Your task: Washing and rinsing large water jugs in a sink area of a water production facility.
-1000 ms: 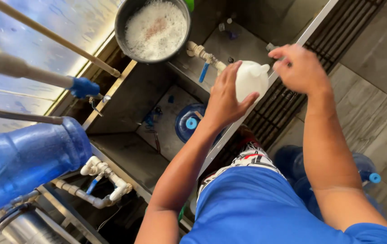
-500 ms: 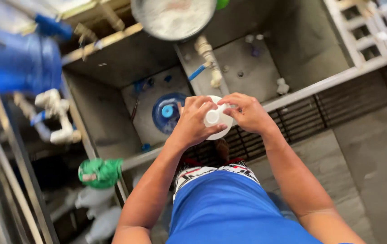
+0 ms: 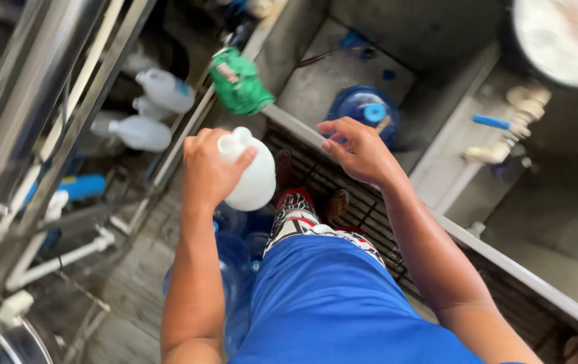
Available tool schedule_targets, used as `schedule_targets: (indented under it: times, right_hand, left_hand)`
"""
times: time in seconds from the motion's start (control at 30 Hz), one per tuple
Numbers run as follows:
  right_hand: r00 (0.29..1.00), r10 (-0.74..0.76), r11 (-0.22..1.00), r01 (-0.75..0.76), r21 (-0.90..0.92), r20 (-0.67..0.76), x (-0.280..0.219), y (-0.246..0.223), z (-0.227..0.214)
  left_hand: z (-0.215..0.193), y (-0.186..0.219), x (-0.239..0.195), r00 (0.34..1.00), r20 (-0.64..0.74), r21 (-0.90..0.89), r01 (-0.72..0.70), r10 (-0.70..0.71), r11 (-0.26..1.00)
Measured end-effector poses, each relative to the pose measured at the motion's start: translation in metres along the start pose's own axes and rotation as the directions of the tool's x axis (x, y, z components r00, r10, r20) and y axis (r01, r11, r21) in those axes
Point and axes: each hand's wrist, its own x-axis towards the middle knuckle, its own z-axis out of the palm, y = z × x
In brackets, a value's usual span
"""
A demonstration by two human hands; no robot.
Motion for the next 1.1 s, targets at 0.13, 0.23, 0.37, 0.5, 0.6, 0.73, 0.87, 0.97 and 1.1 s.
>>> schedule_targets:
  times: [0.13,0.23,0.37,0.5,0.6,0.73,0.87,0.97,1.1]
  right_hand:
    - [0.993,-0.056,0.997,0.061,-0.050,0.103,0.047,-0.009,0.045]
    - [0.987,-0.029,0.998,0.037,-0.047,0.158,0.080,-0.009,0.085]
    - [0.976,-0.016,0.999,0.026,-0.041,0.216,0.121,-0.007,0.139]
    - [0.980,0.052,0.997,-0.040,-0.066,0.193,0.143,0.005,0.179]
    - [0.966,0.169,0.986,-0.166,-0.035,0.196,0.150,0.026,0.208]
    - [0.910,0.312,0.949,-0.313,-0.040,0.273,0.146,0.070,0.244]
    - [0.810,0.504,0.856,-0.515,-0.049,0.300,0.130,0.118,0.278]
    - [0.797,0.553,0.819,-0.573,0.015,0.244,0.126,0.137,0.293]
    - [0.883,0.451,0.890,-0.457,0.014,0.128,0.122,0.155,0.288]
  left_hand:
    - [0.026,-0.101,-0.032,0.914,-0.142,0.054,0.390,-0.379,0.919]
    - [0.081,-0.191,-0.049,0.709,-0.139,-0.086,0.687,-0.691,0.722]
    - [0.170,-0.297,-0.050,0.489,-0.074,-0.168,0.853,-0.869,0.494]
    - [0.230,-0.353,-0.013,0.485,-0.057,-0.134,0.863,-0.873,0.488]
    - [0.246,-0.370,0.035,0.565,0.092,-0.150,0.822,-0.820,0.549]
    - [0.320,-0.439,0.073,0.731,0.126,0.007,0.675,-0.670,0.738]
    - [0.374,-0.492,0.106,0.804,0.177,0.158,0.547,-0.568,0.822]
    - [0.434,-0.545,0.104,0.862,0.073,0.238,0.474,-0.502,0.848]
    - [0.475,-0.589,0.088,0.835,0.098,0.250,0.506,-0.542,0.825]
